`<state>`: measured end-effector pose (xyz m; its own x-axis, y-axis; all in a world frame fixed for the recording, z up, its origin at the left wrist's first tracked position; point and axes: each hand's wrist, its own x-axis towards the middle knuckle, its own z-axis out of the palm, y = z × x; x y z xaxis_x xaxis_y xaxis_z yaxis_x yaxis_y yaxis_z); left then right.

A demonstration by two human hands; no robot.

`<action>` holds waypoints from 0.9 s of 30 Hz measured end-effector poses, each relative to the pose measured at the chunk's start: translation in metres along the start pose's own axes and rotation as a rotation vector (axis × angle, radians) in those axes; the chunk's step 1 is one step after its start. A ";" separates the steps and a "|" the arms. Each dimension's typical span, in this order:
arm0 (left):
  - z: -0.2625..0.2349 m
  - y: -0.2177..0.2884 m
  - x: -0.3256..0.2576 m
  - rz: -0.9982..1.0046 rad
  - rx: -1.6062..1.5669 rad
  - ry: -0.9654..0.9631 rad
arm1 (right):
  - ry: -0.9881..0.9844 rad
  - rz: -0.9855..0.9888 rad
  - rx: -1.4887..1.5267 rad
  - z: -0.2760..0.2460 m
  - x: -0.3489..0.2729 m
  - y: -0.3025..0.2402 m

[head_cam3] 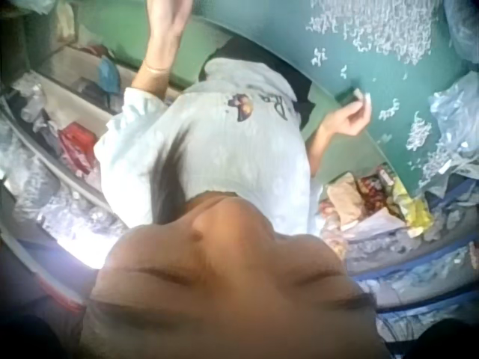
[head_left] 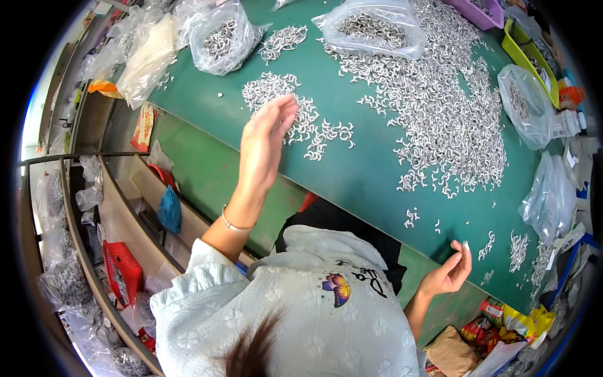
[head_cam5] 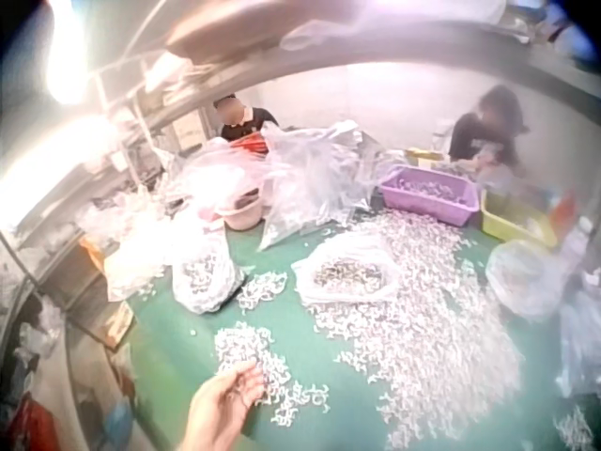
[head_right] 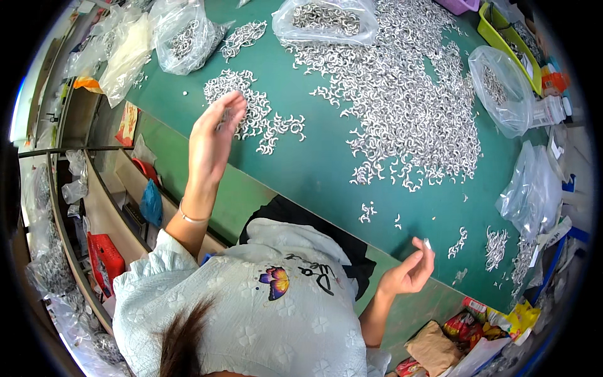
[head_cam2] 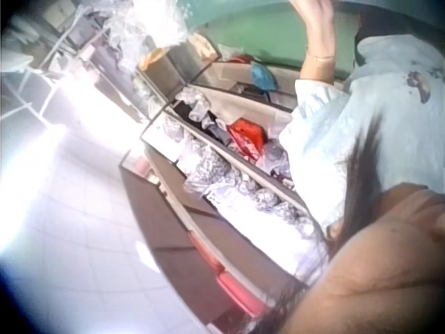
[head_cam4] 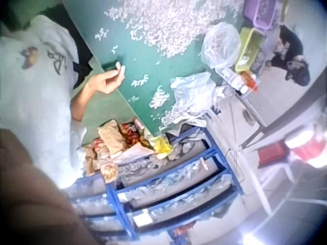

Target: The person sorts through a large pile of small silver crescent-shaped components on a green table by hand, spreading them across the surface and moving specific pieces into separate groups.

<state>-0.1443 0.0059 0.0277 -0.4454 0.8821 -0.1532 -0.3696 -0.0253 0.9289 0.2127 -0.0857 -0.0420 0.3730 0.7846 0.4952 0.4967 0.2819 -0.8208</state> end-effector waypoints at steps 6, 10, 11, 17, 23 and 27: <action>-0.010 -0.034 0.021 0.629 0.839 0.005 | -0.038 0.037 -0.002 0.003 -0.004 -0.001; 0.009 -0.039 -0.006 0.723 0.847 -0.117 | -0.264 -0.066 -0.319 0.016 0.013 -0.024; 0.015 -0.041 -0.013 0.736 0.914 -0.189 | -0.331 -0.090 -0.365 0.023 0.017 -0.034; 0.036 -0.059 -0.069 0.618 0.691 -0.679 | -0.484 -0.017 -0.606 0.059 0.011 -0.050; 0.047 -0.075 -0.078 0.608 0.606 -0.724 | -0.382 -0.087 -0.739 0.048 0.025 -0.028; 0.053 -0.076 -0.070 0.598 0.658 -0.652 | -0.427 -0.055 -0.696 0.047 0.032 -0.032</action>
<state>-0.0420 -0.0294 -0.0140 0.1797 0.8950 0.4083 0.3545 -0.4460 0.8218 0.1717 -0.0433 -0.0131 0.0734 0.9619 0.2632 0.9309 0.0286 -0.3642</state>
